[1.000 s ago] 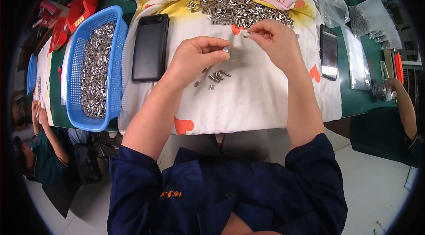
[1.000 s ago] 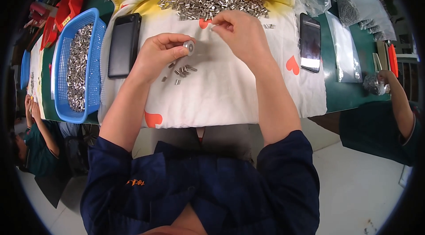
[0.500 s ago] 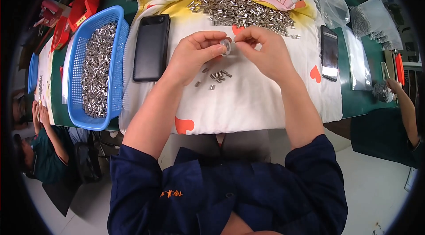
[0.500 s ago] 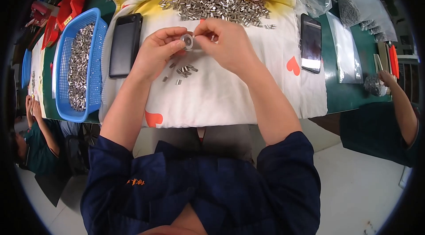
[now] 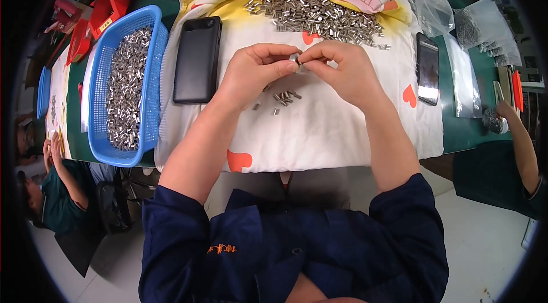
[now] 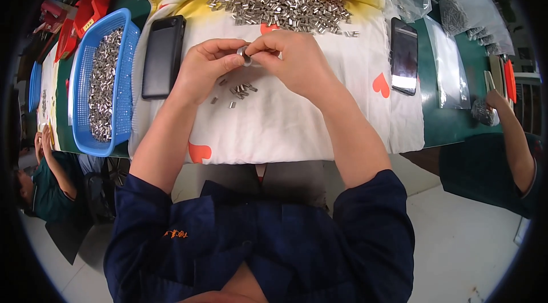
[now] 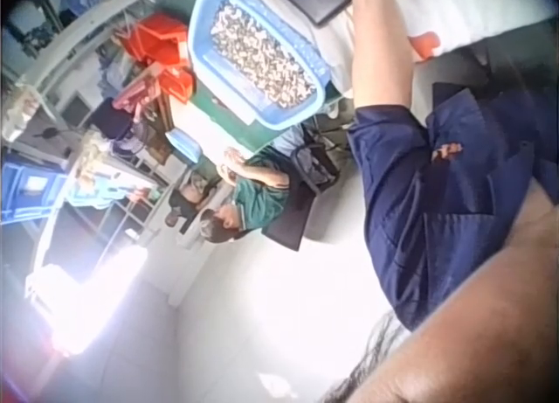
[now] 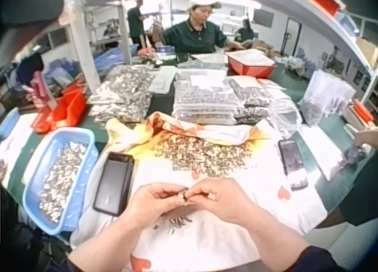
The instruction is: Assembling or inspecting small metal and plastic hardware components at a workbench.
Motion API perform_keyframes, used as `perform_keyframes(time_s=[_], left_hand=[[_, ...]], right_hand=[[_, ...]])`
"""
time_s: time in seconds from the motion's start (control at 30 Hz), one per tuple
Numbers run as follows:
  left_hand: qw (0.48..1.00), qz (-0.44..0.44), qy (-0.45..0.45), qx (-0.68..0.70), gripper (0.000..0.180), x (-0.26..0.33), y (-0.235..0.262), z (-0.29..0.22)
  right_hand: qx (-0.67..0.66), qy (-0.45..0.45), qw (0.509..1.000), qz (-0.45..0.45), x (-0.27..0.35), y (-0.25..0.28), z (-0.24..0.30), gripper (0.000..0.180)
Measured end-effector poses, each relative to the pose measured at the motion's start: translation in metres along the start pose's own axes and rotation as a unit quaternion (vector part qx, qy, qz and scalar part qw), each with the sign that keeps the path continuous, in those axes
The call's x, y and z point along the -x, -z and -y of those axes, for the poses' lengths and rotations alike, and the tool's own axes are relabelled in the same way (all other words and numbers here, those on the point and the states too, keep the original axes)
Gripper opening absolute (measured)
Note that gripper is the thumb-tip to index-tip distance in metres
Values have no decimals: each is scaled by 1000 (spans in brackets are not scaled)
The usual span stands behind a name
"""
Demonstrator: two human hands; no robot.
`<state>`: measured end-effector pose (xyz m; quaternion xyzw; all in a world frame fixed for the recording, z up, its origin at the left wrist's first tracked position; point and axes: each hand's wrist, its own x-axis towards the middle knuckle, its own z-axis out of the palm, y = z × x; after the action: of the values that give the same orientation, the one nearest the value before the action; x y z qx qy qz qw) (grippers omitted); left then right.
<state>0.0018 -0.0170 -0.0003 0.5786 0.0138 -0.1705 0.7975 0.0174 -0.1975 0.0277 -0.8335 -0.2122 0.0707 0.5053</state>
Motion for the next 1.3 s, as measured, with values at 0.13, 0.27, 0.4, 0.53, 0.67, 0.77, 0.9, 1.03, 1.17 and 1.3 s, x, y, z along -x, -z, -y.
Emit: perform_keyframes(time_s=[0.13, 0.27, 0.4, 0.53, 0.67, 0.77, 0.9, 1.03, 1.17, 1.3], left_hand=[[1000, 4, 5, -10, 24, 2, -3, -1], [998, 20, 33, -55, 22, 2, -5, -4], [997, 24, 29, -67, 22, 2, -6, -4], [998, 27, 20, -43, 22, 1, -4, -2], [999, 23, 12, -35, 22, 0, -3, -2], [999, 18, 13, -28, 22, 0, -4, -3], [999, -12, 22, -32, 24, -1, 0, -2], [999, 1, 15, 32, 26, -1, -1, -2], [998, 14, 3, 57, 26, -1, 1, -3], [999, 8, 6, 53, 24, 0, 1, -3]], right_hand=[[6, -8, 1000, 2, -3, 3, 1, 11], [80, -16, 991, -109, -10, 24, -14, 12], [243, 7, 960, -140, -13, 19, -30, 8], [328, 50, 935, -126, -17, 10, -37, 6], [349, 47, 930, -105, -16, 3, -35, 7], [346, 52, 931, -105, -15, 6, -37, 7], [210, -11, 969, -128, -10, 11, -14, 8], [-78, 17, 996, -28, -5, 4, -5, 9], [-50, 18, 998, -27, -3, -5, 1, 8], [-13, 45, 998, -45, -1, -8, 2, 8]])
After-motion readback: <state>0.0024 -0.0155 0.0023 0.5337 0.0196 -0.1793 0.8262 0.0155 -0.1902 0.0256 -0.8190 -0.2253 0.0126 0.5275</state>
